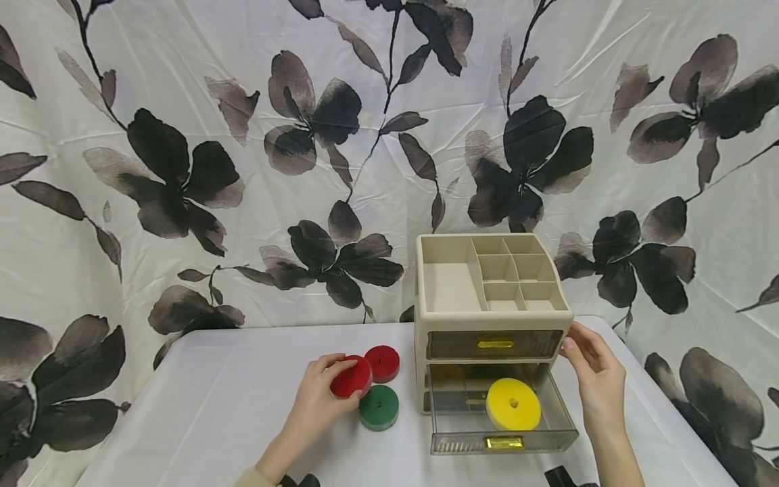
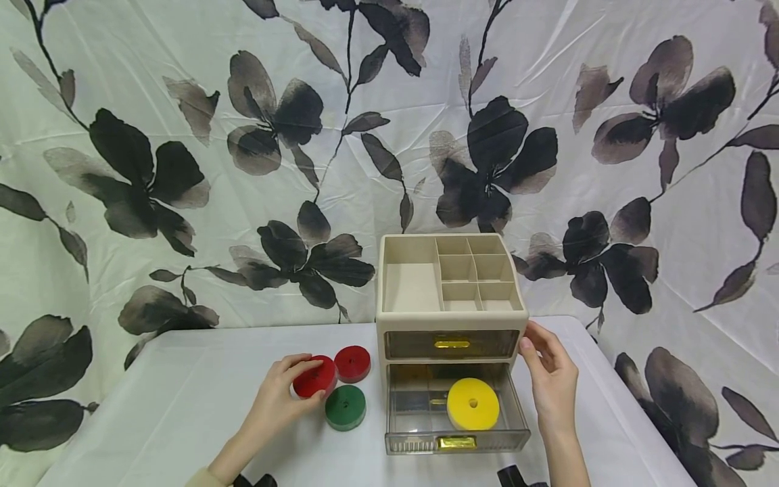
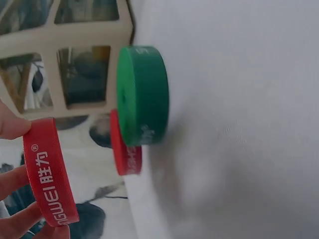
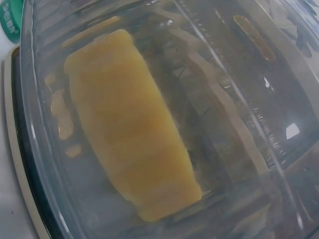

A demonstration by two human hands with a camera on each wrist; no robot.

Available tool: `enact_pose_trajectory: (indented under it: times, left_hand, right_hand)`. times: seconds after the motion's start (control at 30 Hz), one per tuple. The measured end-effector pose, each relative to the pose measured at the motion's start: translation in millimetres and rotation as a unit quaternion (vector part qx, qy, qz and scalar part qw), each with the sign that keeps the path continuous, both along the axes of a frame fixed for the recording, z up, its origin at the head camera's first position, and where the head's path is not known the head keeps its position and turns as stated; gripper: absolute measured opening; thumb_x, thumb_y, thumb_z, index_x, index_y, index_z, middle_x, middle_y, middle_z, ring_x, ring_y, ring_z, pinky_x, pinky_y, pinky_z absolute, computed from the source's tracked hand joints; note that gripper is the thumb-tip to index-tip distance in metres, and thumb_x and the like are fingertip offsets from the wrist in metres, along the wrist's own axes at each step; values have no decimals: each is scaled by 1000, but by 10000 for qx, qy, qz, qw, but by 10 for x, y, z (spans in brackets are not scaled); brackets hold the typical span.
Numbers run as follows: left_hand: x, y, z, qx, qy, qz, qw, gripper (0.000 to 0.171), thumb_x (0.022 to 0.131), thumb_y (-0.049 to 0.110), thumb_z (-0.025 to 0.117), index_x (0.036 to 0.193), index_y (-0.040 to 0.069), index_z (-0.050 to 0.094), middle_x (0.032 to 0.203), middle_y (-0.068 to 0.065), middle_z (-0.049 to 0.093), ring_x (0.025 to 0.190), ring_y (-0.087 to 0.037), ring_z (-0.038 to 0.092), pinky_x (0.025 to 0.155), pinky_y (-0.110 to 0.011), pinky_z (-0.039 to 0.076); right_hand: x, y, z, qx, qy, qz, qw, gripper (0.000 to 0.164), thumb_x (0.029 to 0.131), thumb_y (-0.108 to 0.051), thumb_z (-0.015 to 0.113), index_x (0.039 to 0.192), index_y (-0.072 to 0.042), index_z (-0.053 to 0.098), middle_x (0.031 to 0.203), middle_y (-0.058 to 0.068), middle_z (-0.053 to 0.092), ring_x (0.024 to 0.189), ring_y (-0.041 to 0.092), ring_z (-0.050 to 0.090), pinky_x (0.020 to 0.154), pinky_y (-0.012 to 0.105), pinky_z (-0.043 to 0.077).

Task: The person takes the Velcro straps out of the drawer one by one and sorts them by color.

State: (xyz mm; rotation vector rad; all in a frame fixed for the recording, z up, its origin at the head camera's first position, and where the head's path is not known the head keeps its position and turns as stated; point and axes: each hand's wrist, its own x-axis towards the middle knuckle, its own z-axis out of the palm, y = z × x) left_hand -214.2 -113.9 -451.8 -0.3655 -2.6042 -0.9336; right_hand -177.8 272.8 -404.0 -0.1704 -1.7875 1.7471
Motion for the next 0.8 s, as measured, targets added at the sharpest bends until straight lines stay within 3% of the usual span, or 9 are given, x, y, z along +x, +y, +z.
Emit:
enact_pose_trajectory:
  times: [0.33,0.57,0.8]
  left_hand:
    - [-285,-104,-143,-2,-267,29,9996,40,71,14,80,109,5,70,119,-16,60,107,-33,54,79,-45,57]
    - [-434,-169,-245,-182,-59,52,9998,36,71,14,79,104,3,71,114,-18,62,101,-33,54,80,-43,53]
    - [-552,-214,-316,-267,-197,168,9993,35,71,16,79,104,5,72,113,-18,62,102,-33,54,81,-43,52]
  right_hand:
    - [0,3,0,-66,8,35,10000,33,92,-3,60,125,1,59,107,-13,66,96,-1,64,80,7,50]
    - [-1,-4,6,-68,-81,3,9999,33,92,-4,60,125,0,60,107,-13,66,97,-2,63,80,7,50]
    - [-5,10,-2,2,-112,-11,9999,34,93,-4,60,126,1,59,108,-13,65,99,-1,63,80,8,50]
